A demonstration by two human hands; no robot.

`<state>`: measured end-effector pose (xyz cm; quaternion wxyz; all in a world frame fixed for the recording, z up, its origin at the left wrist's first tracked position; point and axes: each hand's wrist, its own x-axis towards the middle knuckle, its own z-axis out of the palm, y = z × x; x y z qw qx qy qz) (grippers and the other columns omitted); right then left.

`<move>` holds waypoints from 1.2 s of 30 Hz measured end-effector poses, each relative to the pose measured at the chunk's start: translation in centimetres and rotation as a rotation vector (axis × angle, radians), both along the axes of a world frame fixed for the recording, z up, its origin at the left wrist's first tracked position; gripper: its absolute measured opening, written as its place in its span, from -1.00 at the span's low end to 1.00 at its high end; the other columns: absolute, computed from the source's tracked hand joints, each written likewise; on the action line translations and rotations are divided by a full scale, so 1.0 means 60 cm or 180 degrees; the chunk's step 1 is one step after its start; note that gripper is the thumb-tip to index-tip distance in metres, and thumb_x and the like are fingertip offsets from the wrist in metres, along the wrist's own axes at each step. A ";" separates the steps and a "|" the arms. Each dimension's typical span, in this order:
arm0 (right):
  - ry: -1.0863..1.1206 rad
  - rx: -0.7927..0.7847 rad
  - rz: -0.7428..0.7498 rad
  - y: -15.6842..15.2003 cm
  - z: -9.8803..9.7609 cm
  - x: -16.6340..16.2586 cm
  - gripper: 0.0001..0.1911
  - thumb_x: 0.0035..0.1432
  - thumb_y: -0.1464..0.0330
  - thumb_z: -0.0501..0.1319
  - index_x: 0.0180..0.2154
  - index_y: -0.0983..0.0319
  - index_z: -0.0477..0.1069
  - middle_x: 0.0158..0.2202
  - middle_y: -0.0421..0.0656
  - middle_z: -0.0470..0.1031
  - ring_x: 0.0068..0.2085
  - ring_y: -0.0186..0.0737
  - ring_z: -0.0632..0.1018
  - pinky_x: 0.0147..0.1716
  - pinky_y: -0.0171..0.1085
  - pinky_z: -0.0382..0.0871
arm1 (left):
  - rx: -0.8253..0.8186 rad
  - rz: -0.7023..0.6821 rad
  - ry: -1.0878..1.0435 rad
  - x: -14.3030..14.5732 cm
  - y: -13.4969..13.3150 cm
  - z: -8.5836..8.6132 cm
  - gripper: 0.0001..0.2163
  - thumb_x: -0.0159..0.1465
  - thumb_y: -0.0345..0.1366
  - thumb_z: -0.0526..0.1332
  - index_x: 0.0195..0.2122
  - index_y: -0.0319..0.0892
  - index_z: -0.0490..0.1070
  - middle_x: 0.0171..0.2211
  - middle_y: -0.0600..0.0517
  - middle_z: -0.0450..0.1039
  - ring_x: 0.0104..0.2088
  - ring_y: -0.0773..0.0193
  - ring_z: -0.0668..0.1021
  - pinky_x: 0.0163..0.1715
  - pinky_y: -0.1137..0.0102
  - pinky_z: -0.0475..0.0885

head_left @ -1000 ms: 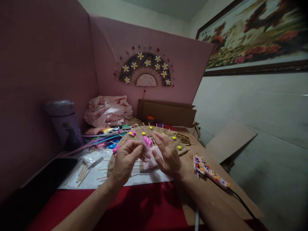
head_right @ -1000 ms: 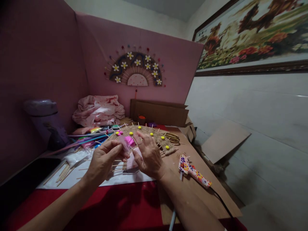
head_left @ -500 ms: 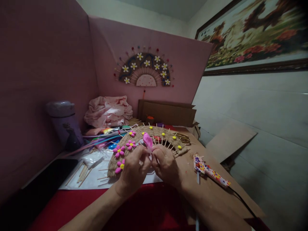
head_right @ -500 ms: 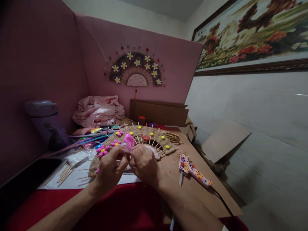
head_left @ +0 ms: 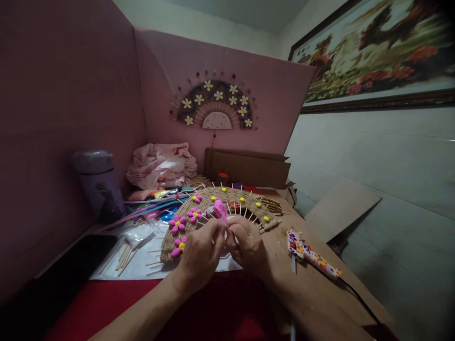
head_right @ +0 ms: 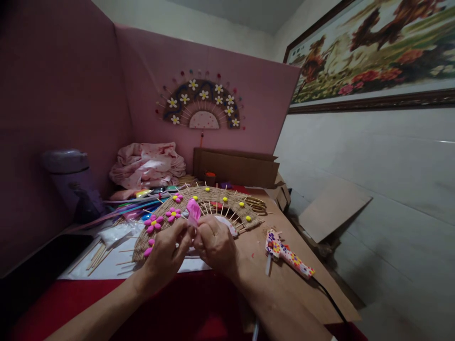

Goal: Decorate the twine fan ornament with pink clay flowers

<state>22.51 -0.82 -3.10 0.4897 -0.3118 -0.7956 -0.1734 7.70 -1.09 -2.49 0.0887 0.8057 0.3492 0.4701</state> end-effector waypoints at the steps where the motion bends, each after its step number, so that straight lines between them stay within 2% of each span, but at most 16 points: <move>1: 0.0027 -0.0044 -0.0011 0.000 -0.001 0.000 -0.88 0.15 0.51 0.02 -0.33 0.21 0.26 -0.36 -0.09 0.43 -0.28 -0.20 0.47 -0.28 -0.21 0.41 | 0.0110 0.0039 0.0061 0.001 0.000 -0.002 -0.85 0.29 -0.38 0.00 -0.43 -0.17 0.24 -0.57 0.11 0.30 -0.58 0.40 0.34 -0.54 0.44 0.20; 5: 0.0055 -0.0180 -0.0038 0.001 -0.005 0.004 -0.88 0.15 0.48 0.06 -0.23 0.21 0.26 -0.31 -0.08 0.45 -0.25 -0.17 0.49 -0.26 -0.19 0.42 | 0.0454 0.0048 0.0285 0.000 0.004 -0.008 -0.83 0.27 -0.39 0.02 -0.48 -0.18 0.24 -0.62 0.11 0.31 -0.64 0.39 0.32 -0.59 0.43 0.14; 9: 0.0028 -0.0071 -0.0093 0.000 -0.004 0.005 -0.89 0.16 0.50 0.06 -0.26 0.21 0.27 -0.36 -0.10 0.47 -0.29 -0.18 0.50 -0.28 -0.20 0.41 | 0.0553 0.0056 0.0416 -0.002 0.005 -0.004 -0.82 0.25 -0.39 0.04 -0.51 -0.18 0.24 -0.63 0.10 0.33 -0.65 0.40 0.32 -0.61 0.44 0.12; 13: 0.0131 -0.0161 0.0220 -0.003 -0.001 0.003 -0.81 0.14 0.53 0.07 -0.20 0.21 0.27 -0.33 -0.12 0.47 -0.27 -0.22 0.50 -0.26 -0.23 0.42 | 0.0719 0.0125 0.0390 -0.002 0.001 0.001 -0.85 0.23 -0.41 0.05 -0.49 -0.18 0.27 -0.62 0.10 0.35 -0.65 0.39 0.35 -0.61 0.45 0.14; 16: 0.0447 -0.0404 0.0199 -0.001 -0.004 0.000 -0.84 0.10 0.54 0.09 -0.27 0.20 0.25 -0.36 -0.16 0.44 -0.37 -0.28 0.47 -0.34 -0.28 0.40 | 0.0869 0.0228 0.0382 -0.001 0.001 0.003 -0.86 0.20 -0.42 0.07 -0.51 -0.17 0.25 -0.64 0.11 0.33 -0.67 0.40 0.33 -0.62 0.45 0.12; 21: 0.1157 -0.0440 0.0065 0.003 -0.010 -0.002 -0.81 0.02 0.58 0.12 -0.42 0.18 0.19 -0.45 -0.24 0.38 -0.44 -0.34 0.43 -0.41 -0.31 0.36 | 0.0655 0.0804 0.0260 -0.001 0.007 -0.004 -0.82 0.20 -0.44 0.04 -0.55 -0.16 0.20 -0.68 0.14 0.26 -0.68 0.40 0.33 -0.61 0.45 0.10; 24: 0.0791 -0.0185 0.0210 0.000 -0.005 0.001 -0.81 0.05 0.60 0.11 -0.39 0.20 0.26 -0.40 -0.19 0.41 -0.35 -0.29 0.47 -0.35 -0.29 0.39 | 0.0624 0.0917 0.0218 -0.002 0.011 -0.007 -0.81 0.21 -0.41 0.04 -0.55 -0.15 0.19 -0.69 0.15 0.23 -0.68 0.39 0.33 -0.60 0.44 0.10; 26: 0.0323 -0.0008 0.0142 -0.001 -0.003 0.004 -0.78 0.10 0.61 0.08 -0.26 0.21 0.34 -0.33 -0.11 0.45 -0.28 -0.24 0.49 -0.30 -0.25 0.41 | 0.0573 0.0953 0.0196 -0.003 0.011 -0.008 -0.81 0.22 -0.40 0.04 -0.55 -0.15 0.19 -0.70 0.15 0.21 -0.68 0.39 0.33 -0.60 0.44 0.10; 29: -0.0110 0.0079 -0.0051 0.002 -0.004 0.005 -0.69 0.14 0.60 0.07 -0.09 0.24 0.36 -0.31 -0.05 0.47 -0.25 -0.19 0.49 -0.30 -0.23 0.42 | 0.0542 0.0934 0.0221 -0.003 0.009 -0.009 -0.80 0.23 -0.39 0.04 -0.55 -0.15 0.19 -0.70 0.15 0.22 -0.69 0.39 0.33 -0.60 0.43 0.10; 32: -0.0178 -0.0102 -0.0061 0.004 -0.006 -0.001 -0.68 0.16 0.55 0.07 -0.05 0.27 0.35 -0.26 0.00 0.47 -0.21 -0.13 0.49 -0.25 -0.17 0.44 | 0.0595 0.0787 0.0284 -0.002 0.007 -0.008 -0.81 0.22 -0.40 0.05 -0.55 -0.15 0.20 -0.69 0.14 0.26 -0.69 0.40 0.32 -0.60 0.43 0.09; 36: 0.0143 -0.0657 0.0192 0.002 -0.008 -0.012 -0.69 0.18 0.50 0.04 -0.03 0.25 0.34 -0.17 0.01 0.45 -0.14 -0.12 0.48 -0.17 -0.16 0.43 | 0.0685 0.0430 0.0355 -0.002 0.007 -0.004 -0.82 0.20 -0.44 0.04 -0.54 -0.15 0.21 -0.66 0.13 0.32 -0.67 0.40 0.31 -0.59 0.44 0.10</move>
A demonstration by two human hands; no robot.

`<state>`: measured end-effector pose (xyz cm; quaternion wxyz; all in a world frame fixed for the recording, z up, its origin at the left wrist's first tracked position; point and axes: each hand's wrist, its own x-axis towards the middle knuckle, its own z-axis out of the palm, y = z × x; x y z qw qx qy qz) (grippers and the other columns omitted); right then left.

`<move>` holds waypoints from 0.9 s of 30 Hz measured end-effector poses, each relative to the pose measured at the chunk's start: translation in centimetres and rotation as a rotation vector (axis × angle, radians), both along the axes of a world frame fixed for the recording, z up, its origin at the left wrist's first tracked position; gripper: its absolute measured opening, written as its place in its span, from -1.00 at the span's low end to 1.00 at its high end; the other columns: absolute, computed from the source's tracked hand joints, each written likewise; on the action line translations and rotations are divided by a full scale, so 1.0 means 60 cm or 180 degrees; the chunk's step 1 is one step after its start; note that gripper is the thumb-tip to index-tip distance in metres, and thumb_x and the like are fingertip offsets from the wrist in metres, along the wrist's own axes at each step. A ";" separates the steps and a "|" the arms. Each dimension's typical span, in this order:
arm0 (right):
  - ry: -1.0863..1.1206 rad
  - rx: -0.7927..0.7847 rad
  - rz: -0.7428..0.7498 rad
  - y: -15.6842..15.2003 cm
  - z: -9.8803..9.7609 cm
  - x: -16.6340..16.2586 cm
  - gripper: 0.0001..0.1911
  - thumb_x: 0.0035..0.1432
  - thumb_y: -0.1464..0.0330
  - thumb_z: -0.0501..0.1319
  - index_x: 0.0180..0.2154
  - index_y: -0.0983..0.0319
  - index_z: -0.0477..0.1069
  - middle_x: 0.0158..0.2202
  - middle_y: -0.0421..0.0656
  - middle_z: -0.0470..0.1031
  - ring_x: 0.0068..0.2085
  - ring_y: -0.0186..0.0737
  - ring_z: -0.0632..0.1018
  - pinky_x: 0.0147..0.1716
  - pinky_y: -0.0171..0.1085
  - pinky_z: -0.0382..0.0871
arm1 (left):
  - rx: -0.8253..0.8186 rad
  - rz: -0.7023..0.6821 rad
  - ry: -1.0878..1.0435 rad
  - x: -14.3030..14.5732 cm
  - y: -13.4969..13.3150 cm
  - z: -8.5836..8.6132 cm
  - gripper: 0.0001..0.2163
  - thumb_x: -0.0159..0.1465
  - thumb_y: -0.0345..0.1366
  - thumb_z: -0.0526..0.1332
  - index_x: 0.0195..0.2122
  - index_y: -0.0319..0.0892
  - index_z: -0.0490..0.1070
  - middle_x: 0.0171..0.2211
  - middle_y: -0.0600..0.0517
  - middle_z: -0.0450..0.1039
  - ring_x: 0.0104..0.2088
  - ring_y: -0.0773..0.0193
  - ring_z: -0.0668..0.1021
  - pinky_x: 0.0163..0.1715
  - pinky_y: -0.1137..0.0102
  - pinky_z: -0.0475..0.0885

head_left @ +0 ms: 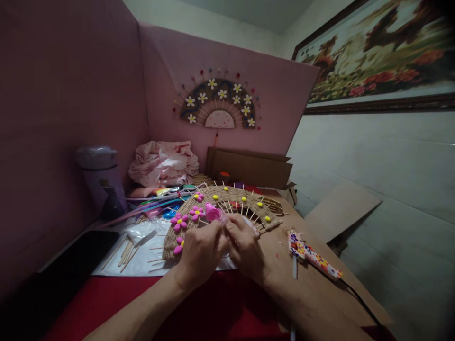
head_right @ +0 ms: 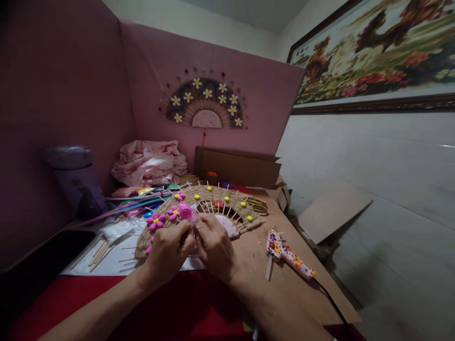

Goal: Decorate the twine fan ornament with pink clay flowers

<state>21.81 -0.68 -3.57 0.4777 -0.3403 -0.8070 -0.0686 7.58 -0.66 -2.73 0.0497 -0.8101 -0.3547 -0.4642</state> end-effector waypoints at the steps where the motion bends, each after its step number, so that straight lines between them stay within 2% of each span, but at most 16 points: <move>1: 0.0138 -0.0095 0.0084 -0.001 0.000 -0.002 -0.70 0.18 0.50 0.04 -0.06 0.24 0.36 -0.18 -0.01 0.45 -0.15 -0.14 0.48 -0.18 -0.18 0.43 | 0.0031 -0.0116 0.0034 0.000 0.000 0.001 -0.83 0.19 -0.45 0.04 -0.54 -0.16 0.21 -0.65 0.12 0.33 -0.67 0.41 0.31 -0.59 0.44 0.10; 5: 0.0614 -0.0271 0.0453 0.002 -0.001 -0.002 -0.82 0.13 0.49 0.11 -0.26 0.21 0.45 -0.30 -0.11 0.46 -0.26 -0.21 0.49 -0.26 -0.24 0.42 | 0.0233 -0.0445 0.0183 0.000 -0.003 0.004 -0.83 0.19 -0.46 0.05 -0.54 -0.17 0.23 -0.65 0.11 0.32 -0.66 0.41 0.30 -0.60 0.43 0.09; 8: 0.0978 -0.0418 0.0490 0.009 0.002 0.002 -0.82 0.10 0.50 0.12 -0.35 0.21 0.49 -0.39 -0.16 0.44 -0.35 -0.26 0.47 -0.35 -0.29 0.39 | 0.0272 -0.0536 0.0115 -0.003 -0.004 0.005 -0.80 0.23 -0.43 0.06 -0.56 -0.17 0.23 -0.67 0.14 0.26 -0.66 0.42 0.27 -0.61 0.43 0.08; 11: 0.1401 -0.0619 0.0465 0.016 0.004 0.006 -0.79 0.09 0.51 0.13 -0.42 0.21 0.52 -0.48 -0.20 0.37 -0.47 -0.34 0.40 -0.49 -0.35 0.32 | 0.0108 -0.0366 -0.0645 -0.009 -0.001 0.011 -0.86 0.25 -0.40 0.09 -0.48 -0.17 0.28 -0.60 0.13 0.28 -0.59 0.42 0.31 -0.54 0.46 0.19; 13: 0.1631 -0.0762 0.0535 0.020 0.004 0.008 -0.77 0.08 0.52 0.13 -0.38 0.19 0.55 -0.50 -0.22 0.34 -0.50 -0.37 0.37 -0.53 -0.37 0.29 | -0.0159 -0.0073 -0.1370 -0.011 0.004 0.018 -0.95 0.24 -0.36 0.12 -0.36 -0.17 0.32 -0.45 0.07 0.35 -0.47 0.37 0.38 -0.43 0.44 0.29; 15: 0.1785 -0.0896 0.0620 0.022 0.003 0.008 -0.73 0.06 0.53 0.14 -0.28 0.16 0.56 -0.48 -0.22 0.37 -0.50 -0.39 0.37 -0.55 -0.38 0.29 | -0.0678 -0.0061 -0.1854 -0.011 0.012 0.024 -0.89 0.24 -0.30 0.14 -0.22 -0.17 0.34 -0.30 0.00 0.37 -0.34 0.32 0.42 -0.34 0.40 0.35; 17: 0.1843 -0.0987 0.0665 0.023 0.002 0.008 -0.70 0.05 0.52 0.16 -0.23 0.14 0.56 -0.45 -0.21 0.41 -0.49 -0.38 0.38 -0.55 -0.39 0.30 | -0.1464 -0.0554 -0.2154 -0.008 0.018 0.028 -0.76 0.23 -0.22 0.15 -0.09 -0.16 0.31 -0.25 -0.02 0.38 -0.33 0.30 0.46 -0.35 0.39 0.39; 20: 0.1831 -0.1066 0.0689 0.021 0.005 0.007 -0.71 0.04 0.51 0.18 -0.22 0.15 0.56 -0.44 -0.19 0.45 -0.44 -0.35 0.41 -0.51 -0.38 0.34 | -0.2447 -0.1400 -0.2490 -0.004 0.023 0.030 -0.66 0.20 -0.16 0.18 -0.05 -0.19 0.29 -0.38 0.04 0.40 -0.48 0.36 0.45 -0.48 0.43 0.39; 22: 0.1841 -0.1139 0.0744 0.020 0.008 0.007 -0.70 0.04 0.52 0.16 -0.21 0.15 0.56 -0.46 -0.20 0.45 -0.46 -0.36 0.41 -0.50 -0.37 0.35 | -0.2622 -0.1557 -0.2650 -0.003 0.022 0.031 -0.67 0.17 -0.17 0.22 -0.08 -0.21 0.32 -0.45 0.08 0.39 -0.55 0.41 0.41 -0.55 0.47 0.36; 27: 0.1750 -0.1163 0.0907 0.020 0.011 0.010 -0.71 0.03 0.53 0.13 -0.30 0.17 0.58 -0.56 -0.25 0.33 -0.53 -0.39 0.34 -0.57 -0.40 0.27 | -0.2536 -0.1480 -0.2812 -0.004 0.020 0.032 -0.71 0.14 -0.23 0.25 -0.14 -0.21 0.36 -0.44 0.08 0.39 -0.57 0.45 0.40 -0.59 0.51 0.35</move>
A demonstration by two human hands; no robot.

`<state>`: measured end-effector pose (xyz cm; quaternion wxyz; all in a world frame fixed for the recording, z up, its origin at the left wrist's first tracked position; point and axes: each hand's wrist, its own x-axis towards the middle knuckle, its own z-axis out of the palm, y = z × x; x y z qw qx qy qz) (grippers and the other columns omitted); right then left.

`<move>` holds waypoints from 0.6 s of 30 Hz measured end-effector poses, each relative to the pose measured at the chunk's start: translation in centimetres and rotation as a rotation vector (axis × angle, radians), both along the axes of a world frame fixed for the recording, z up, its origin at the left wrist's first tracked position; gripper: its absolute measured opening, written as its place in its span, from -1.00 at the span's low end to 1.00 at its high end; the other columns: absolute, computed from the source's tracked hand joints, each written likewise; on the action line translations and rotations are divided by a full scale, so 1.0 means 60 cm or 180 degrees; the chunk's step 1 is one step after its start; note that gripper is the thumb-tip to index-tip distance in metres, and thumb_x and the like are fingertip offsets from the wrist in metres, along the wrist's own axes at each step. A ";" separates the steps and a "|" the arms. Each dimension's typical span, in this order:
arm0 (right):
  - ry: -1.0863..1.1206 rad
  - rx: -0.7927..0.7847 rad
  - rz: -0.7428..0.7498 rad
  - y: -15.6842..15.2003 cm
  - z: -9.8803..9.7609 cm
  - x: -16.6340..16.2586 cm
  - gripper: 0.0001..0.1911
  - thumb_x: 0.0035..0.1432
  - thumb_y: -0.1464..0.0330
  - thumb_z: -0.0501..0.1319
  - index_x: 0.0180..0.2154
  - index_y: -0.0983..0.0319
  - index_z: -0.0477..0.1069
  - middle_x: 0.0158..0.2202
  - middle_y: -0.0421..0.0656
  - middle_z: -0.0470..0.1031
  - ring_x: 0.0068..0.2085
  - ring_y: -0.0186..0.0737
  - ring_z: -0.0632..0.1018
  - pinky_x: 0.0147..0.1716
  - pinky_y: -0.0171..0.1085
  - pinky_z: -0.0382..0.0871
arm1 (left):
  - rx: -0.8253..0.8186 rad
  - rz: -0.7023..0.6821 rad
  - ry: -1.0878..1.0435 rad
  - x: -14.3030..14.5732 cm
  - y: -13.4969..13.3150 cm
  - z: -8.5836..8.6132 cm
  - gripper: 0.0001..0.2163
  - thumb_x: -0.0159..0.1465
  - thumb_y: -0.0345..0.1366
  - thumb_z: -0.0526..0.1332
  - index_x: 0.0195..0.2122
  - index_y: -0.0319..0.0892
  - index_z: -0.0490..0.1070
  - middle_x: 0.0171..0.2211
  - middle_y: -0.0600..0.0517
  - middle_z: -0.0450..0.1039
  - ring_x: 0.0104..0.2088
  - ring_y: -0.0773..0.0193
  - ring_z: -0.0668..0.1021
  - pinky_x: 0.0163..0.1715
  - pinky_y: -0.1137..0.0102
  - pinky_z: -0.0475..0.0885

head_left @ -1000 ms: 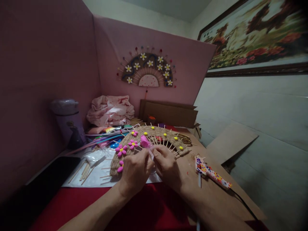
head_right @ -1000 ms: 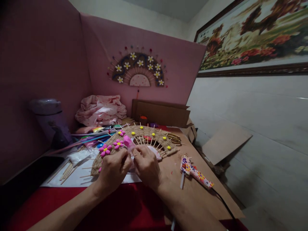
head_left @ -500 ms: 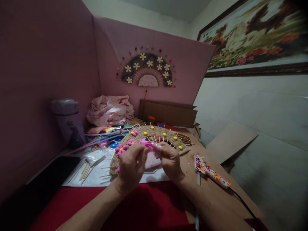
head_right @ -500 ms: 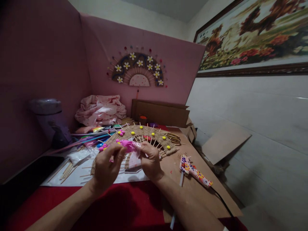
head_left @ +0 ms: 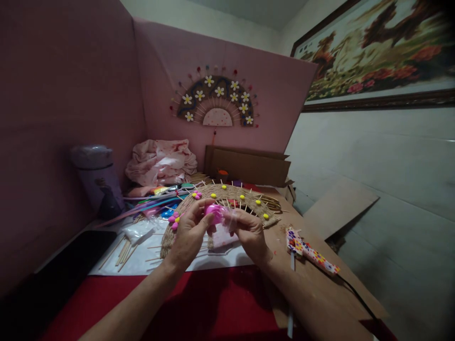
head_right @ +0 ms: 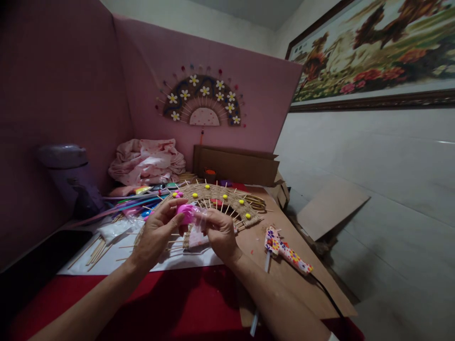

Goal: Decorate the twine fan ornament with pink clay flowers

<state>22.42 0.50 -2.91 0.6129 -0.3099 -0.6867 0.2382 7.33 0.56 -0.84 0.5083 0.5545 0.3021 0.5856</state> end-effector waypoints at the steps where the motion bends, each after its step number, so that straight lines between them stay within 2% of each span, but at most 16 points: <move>1: -0.0028 0.0033 -0.0021 0.000 -0.001 0.001 -0.70 0.02 0.54 0.12 -0.32 0.17 0.58 -0.57 -0.25 0.31 -0.53 -0.39 0.34 -0.56 -0.40 0.26 | 0.0019 0.0026 -0.0006 0.000 0.001 0.000 -0.73 0.13 -0.24 0.25 -0.15 -0.21 0.37 -0.43 0.08 0.39 -0.57 0.46 0.41 -0.59 0.51 0.36; 6: -0.0120 0.0156 -0.0149 -0.002 -0.001 0.001 -0.66 0.01 0.57 0.09 -0.29 0.17 0.56 -0.55 -0.25 0.30 -0.50 -0.37 0.34 -0.52 -0.36 0.28 | 0.0076 0.0051 -0.0054 -0.001 0.005 -0.002 -0.77 0.11 -0.28 0.27 -0.21 -0.21 0.39 -0.38 0.07 0.39 -0.56 0.47 0.41 -0.59 0.52 0.37; 10: -0.0116 0.0172 -0.0018 0.000 -0.001 0.000 -0.75 0.07 0.52 0.14 -0.31 0.17 0.55 -0.55 -0.26 0.30 -0.51 -0.39 0.34 -0.54 -0.37 0.27 | 0.0059 -0.0033 -0.0095 -0.003 0.004 -0.001 -0.78 0.10 -0.30 0.29 -0.24 -0.21 0.38 -0.38 0.07 0.39 -0.53 0.47 0.42 -0.56 0.52 0.38; 15: 0.0107 0.0155 -0.0010 0.002 -0.001 0.002 -0.77 0.10 0.49 0.14 -0.32 0.17 0.56 -0.54 -0.25 0.28 -0.54 -0.41 0.32 -0.58 -0.39 0.25 | -0.0041 -0.0291 -0.0208 -0.004 0.000 0.001 -0.69 0.20 -0.20 0.20 -0.05 -0.16 0.30 -0.39 0.07 0.42 -0.50 0.41 0.47 -0.53 0.47 0.40; 18: 0.0099 0.0151 -0.0088 0.000 0.001 0.003 -0.79 0.09 0.48 0.15 -0.33 0.19 0.55 -0.56 -0.25 0.26 -0.53 -0.40 0.31 -0.56 -0.38 0.26 | -0.0166 -0.0450 -0.0261 -0.004 0.001 -0.001 -0.76 0.20 -0.18 0.20 -0.19 -0.22 0.36 -0.42 0.07 0.41 -0.52 0.42 0.46 -0.53 0.48 0.37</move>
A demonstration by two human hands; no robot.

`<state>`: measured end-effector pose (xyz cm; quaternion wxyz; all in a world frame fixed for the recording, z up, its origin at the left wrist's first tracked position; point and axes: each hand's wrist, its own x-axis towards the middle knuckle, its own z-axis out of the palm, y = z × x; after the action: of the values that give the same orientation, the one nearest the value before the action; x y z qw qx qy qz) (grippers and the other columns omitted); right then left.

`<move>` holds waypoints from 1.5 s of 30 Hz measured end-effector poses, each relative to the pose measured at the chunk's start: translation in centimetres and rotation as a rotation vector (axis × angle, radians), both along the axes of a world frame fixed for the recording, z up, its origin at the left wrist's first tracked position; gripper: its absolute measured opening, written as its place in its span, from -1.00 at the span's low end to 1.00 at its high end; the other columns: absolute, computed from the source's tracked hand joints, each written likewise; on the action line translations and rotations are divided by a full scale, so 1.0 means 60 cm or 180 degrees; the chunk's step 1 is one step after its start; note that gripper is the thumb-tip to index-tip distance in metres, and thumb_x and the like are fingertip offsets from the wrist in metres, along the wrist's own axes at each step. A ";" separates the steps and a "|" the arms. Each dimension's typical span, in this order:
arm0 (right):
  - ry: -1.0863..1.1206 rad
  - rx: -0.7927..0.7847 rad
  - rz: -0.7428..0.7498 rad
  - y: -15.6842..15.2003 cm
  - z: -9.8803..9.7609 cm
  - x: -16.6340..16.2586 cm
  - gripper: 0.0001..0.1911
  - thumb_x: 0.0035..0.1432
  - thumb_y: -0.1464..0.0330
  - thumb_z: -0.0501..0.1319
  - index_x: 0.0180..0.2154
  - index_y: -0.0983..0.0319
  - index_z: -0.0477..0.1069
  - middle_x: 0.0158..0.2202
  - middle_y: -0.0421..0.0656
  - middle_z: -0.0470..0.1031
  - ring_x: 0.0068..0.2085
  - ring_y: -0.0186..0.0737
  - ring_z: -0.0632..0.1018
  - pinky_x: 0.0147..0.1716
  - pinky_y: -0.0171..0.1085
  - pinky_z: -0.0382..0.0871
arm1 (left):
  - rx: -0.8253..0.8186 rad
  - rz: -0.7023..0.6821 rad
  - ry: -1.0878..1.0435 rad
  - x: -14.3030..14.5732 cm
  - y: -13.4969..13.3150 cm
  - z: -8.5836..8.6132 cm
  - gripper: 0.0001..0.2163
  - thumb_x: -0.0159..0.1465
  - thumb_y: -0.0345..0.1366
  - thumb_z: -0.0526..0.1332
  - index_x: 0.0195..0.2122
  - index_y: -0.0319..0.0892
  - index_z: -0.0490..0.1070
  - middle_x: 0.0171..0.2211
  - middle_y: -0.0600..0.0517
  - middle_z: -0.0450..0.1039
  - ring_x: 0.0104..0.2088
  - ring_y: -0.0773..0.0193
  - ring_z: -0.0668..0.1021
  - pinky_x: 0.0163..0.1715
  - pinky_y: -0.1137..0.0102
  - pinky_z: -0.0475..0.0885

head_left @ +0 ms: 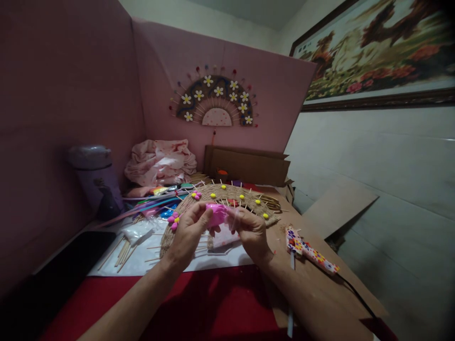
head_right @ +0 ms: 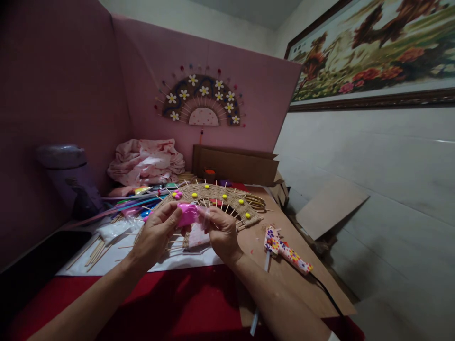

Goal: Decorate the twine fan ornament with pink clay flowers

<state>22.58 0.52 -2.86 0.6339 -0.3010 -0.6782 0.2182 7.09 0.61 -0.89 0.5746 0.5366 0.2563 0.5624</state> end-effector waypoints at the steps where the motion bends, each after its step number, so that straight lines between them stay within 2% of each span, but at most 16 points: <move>1: -0.0001 -0.0025 -0.0011 0.000 0.000 0.000 -0.82 0.09 0.47 0.16 -0.36 0.20 0.55 -0.56 -0.26 0.26 -0.53 -0.39 0.31 -0.56 -0.37 0.25 | -0.0024 -0.0041 0.0002 0.000 0.001 -0.001 -0.78 0.19 -0.18 0.21 -0.25 -0.23 0.37 -0.44 0.08 0.40 -0.53 0.43 0.45 -0.54 0.49 0.37; 6: 0.0036 -0.0213 0.0258 0.001 0.002 0.000 -0.77 0.07 0.51 0.13 -0.58 0.24 0.43 -0.56 -0.25 0.26 -0.51 -0.40 0.31 -0.53 -0.37 0.21 | -0.0082 0.0077 0.0053 0.000 0.005 -0.003 -0.78 0.15 -0.19 0.26 -0.29 -0.24 0.38 -0.42 0.07 0.42 -0.50 0.42 0.45 -0.52 0.49 0.36; 10: 0.0013 -0.0258 0.0387 0.002 0.004 0.001 -0.74 0.06 0.51 0.15 -0.63 0.25 0.39 -0.56 -0.25 0.27 -0.52 -0.41 0.30 -0.53 -0.38 0.18 | -0.0062 0.0111 0.0074 0.001 0.005 -0.003 -0.77 0.14 -0.19 0.26 -0.27 -0.24 0.39 -0.39 0.04 0.42 -0.45 0.38 0.47 -0.50 0.47 0.38; 13: 0.0052 -0.0237 0.0310 0.003 -0.001 0.002 -0.77 0.09 0.48 0.17 -0.57 0.23 0.48 -0.55 -0.24 0.28 -0.52 -0.40 0.32 -0.53 -0.37 0.21 | -0.0068 0.0100 0.0014 0.002 0.004 -0.002 -0.76 0.14 -0.19 0.27 -0.27 -0.24 0.39 -0.40 0.04 0.41 -0.48 0.40 0.45 -0.51 0.48 0.37; 16: 0.0079 -0.0182 0.0198 0.004 -0.010 0.002 -0.78 0.10 0.49 0.14 -0.36 0.18 0.57 -0.55 -0.24 0.31 -0.51 -0.38 0.34 -0.52 -0.36 0.26 | -0.0146 0.0104 -0.0123 0.002 0.003 -0.002 -0.79 0.16 -0.21 0.25 -0.28 -0.24 0.38 -0.41 0.07 0.39 -0.51 0.44 0.42 -0.53 0.50 0.35; 22: -0.0138 -0.0138 0.0113 0.005 -0.018 0.000 -0.60 0.07 0.55 0.10 -0.11 0.11 0.51 -0.54 -0.25 0.35 -0.52 -0.39 0.35 -0.51 -0.36 0.30 | -0.0140 0.0179 -0.0206 0.002 0.004 -0.002 -0.78 0.12 -0.19 0.28 -0.30 -0.23 0.37 -0.45 0.09 0.37 -0.54 0.45 0.39 -0.57 0.52 0.34; 27: -0.0139 0.0007 0.0229 0.007 -0.011 0.001 -0.64 0.05 0.58 0.11 -0.26 0.11 0.58 -0.57 -0.27 0.31 -0.52 -0.41 0.34 -0.51 -0.37 0.25 | -0.0047 0.0338 0.0000 0.004 0.002 -0.001 -0.78 0.13 -0.19 0.27 -0.28 -0.23 0.38 -0.42 0.08 0.38 -0.49 0.43 0.40 -0.53 0.53 0.37; 32: -0.0149 0.0136 0.0179 0.007 -0.011 0.004 -0.64 0.05 0.60 0.11 -0.25 0.14 0.57 -0.53 -0.26 0.32 -0.48 -0.39 0.36 -0.47 -0.36 0.25 | -0.0191 0.0514 -0.0001 0.007 -0.001 0.001 -0.77 0.12 -0.18 0.27 -0.31 -0.23 0.37 -0.43 0.08 0.38 -0.50 0.43 0.40 -0.56 0.54 0.36; 36: -0.0275 0.0210 0.0060 0.002 -0.009 0.005 -0.69 0.04 0.59 0.11 -0.29 0.19 0.55 -0.51 -0.24 0.37 -0.46 -0.37 0.38 -0.45 -0.34 0.28 | -0.0324 0.0519 -0.0157 0.006 0.000 0.002 -0.75 0.09 -0.17 0.30 -0.32 -0.23 0.37 -0.45 0.09 0.38 -0.54 0.45 0.38 -0.60 0.54 0.34; 38: -0.0313 0.0181 0.0000 0.001 -0.007 0.003 -0.69 0.05 0.58 0.11 -0.25 0.19 0.54 -0.51 -0.23 0.38 -0.47 -0.37 0.38 -0.46 -0.34 0.29 | -0.0331 0.0522 -0.0231 0.005 0.002 0.001 -0.74 0.08 -0.16 0.31 -0.32 -0.23 0.37 -0.45 0.10 0.38 -0.54 0.45 0.39 -0.60 0.53 0.34; 41: -0.0448 0.0118 -0.0010 0.001 -0.006 0.001 -0.65 0.07 0.56 0.11 -0.16 0.18 0.52 -0.53 -0.24 0.37 -0.48 -0.37 0.38 -0.47 -0.34 0.29 | -0.0208 0.0388 -0.0231 0.003 0.006 -0.003 -0.76 0.09 -0.19 0.30 -0.29 -0.22 0.38 -0.40 0.08 0.40 -0.50 0.45 0.41 -0.54 0.53 0.37; 45: -0.0495 0.0115 -0.0044 0.006 -0.012 0.002 -0.67 0.04 0.58 0.11 -0.22 0.18 0.54 -0.51 -0.24 0.40 -0.46 -0.37 0.39 -0.45 -0.35 0.29 | -0.0008 0.0239 -0.0060 0.006 0.007 -0.011 -0.76 0.10 -0.25 0.29 -0.24 -0.22 0.37 -0.37 0.07 0.41 -0.46 0.43 0.43 -0.49 0.51 0.38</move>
<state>22.68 0.87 -3.60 0.5861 -0.3102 -0.7271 0.1775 7.43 1.06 -1.58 0.5561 0.5206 0.2716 0.5883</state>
